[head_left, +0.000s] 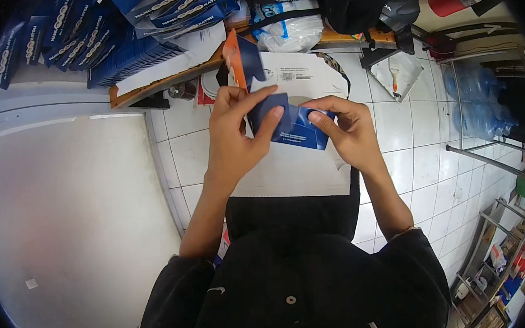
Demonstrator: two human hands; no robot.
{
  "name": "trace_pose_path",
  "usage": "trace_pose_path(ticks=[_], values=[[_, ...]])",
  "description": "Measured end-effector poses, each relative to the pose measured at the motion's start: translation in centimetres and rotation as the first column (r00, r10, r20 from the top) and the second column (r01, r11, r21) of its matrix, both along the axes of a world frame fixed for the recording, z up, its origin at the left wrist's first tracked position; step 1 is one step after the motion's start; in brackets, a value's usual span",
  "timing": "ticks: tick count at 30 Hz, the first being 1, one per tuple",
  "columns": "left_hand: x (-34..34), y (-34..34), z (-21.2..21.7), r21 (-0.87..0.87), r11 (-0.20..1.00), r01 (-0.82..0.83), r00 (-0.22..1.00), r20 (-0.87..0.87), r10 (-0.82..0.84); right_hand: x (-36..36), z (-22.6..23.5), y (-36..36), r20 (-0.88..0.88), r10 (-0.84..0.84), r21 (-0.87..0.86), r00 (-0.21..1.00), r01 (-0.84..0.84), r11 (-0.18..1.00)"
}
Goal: The person assembles cardboard food boxes by hand by picking up flat box templates from a stack, folding along the pre-scored lines to form the box shape, and placing the finished boxes into a large stack.
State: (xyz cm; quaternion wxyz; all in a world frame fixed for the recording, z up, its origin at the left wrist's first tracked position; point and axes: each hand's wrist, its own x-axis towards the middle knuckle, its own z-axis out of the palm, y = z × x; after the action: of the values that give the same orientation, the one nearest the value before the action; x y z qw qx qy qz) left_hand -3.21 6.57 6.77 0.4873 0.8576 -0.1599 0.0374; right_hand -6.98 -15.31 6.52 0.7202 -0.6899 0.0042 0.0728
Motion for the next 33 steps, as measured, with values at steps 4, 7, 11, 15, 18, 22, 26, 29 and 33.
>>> trace_pose_path(ticks=[4, 7, 11, 15, 18, 22, 26, 29, 33], values=[[0.9, 0.1, -0.3, -0.003, 0.998, -0.065, 0.998, -0.021, 0.065, 0.3, 0.1, 0.7, 0.042, -0.001, -0.004, 0.999, 0.001, 1.0], [0.9, 0.1, 0.0, -0.018, 0.999, -0.036, 0.999, -0.013, 0.036, 0.5, 0.2, 1.1, 0.067, -0.022, -0.025, 0.997, 0.024, 0.999], [-0.3, 1.6, -0.7, 0.014, 0.988, 0.151, 0.986, -0.07, -0.15, 0.2, -1.0, 1.0, 0.086, -0.033, -0.199, 0.996, 0.05, 0.979], [-1.7, 1.5, 3.0, 0.134, 0.973, 0.187, 0.981, 0.022, -0.192, -0.3, 0.7, 1.3, 0.081, -0.051, -0.144, 0.995, 0.062, 0.988], [-1.7, 2.7, 3.9, 0.216, 0.968, 0.127, 0.988, 0.059, -0.142, -0.1, 3.6, 2.3, 0.082, 0.01, -0.096, 0.997, -0.002, 0.995], [-1.8, 6.3, 5.2, 0.16, 0.987, -0.002, 0.963, 0.266, -0.042, 1.9, 6.2, 1.4, 0.594, 0.041, -0.276, 0.803, 0.156, 0.948], [-1.2, 10.0, 7.0, -0.124, 0.991, 0.047, 0.915, 0.402, 0.007, 3.6, 9.5, -0.6, 0.64, 0.187, -0.497, 0.746, 0.216, 0.84], [-0.2, 12.1, 9.3, -0.046, 0.997, 0.057, 0.851, 0.524, -0.025, 6.1, 11.1, 0.5, 0.556, 0.251, -0.016, 0.792, -0.292, 0.956], [2.0, 11.0, 11.2, -0.445, 0.89, -0.097, 0.698, 0.607, 0.38, 8.7, 18.0, 4.6, 0.814, 0.115, -0.04, 0.569, -0.142, 0.989]])
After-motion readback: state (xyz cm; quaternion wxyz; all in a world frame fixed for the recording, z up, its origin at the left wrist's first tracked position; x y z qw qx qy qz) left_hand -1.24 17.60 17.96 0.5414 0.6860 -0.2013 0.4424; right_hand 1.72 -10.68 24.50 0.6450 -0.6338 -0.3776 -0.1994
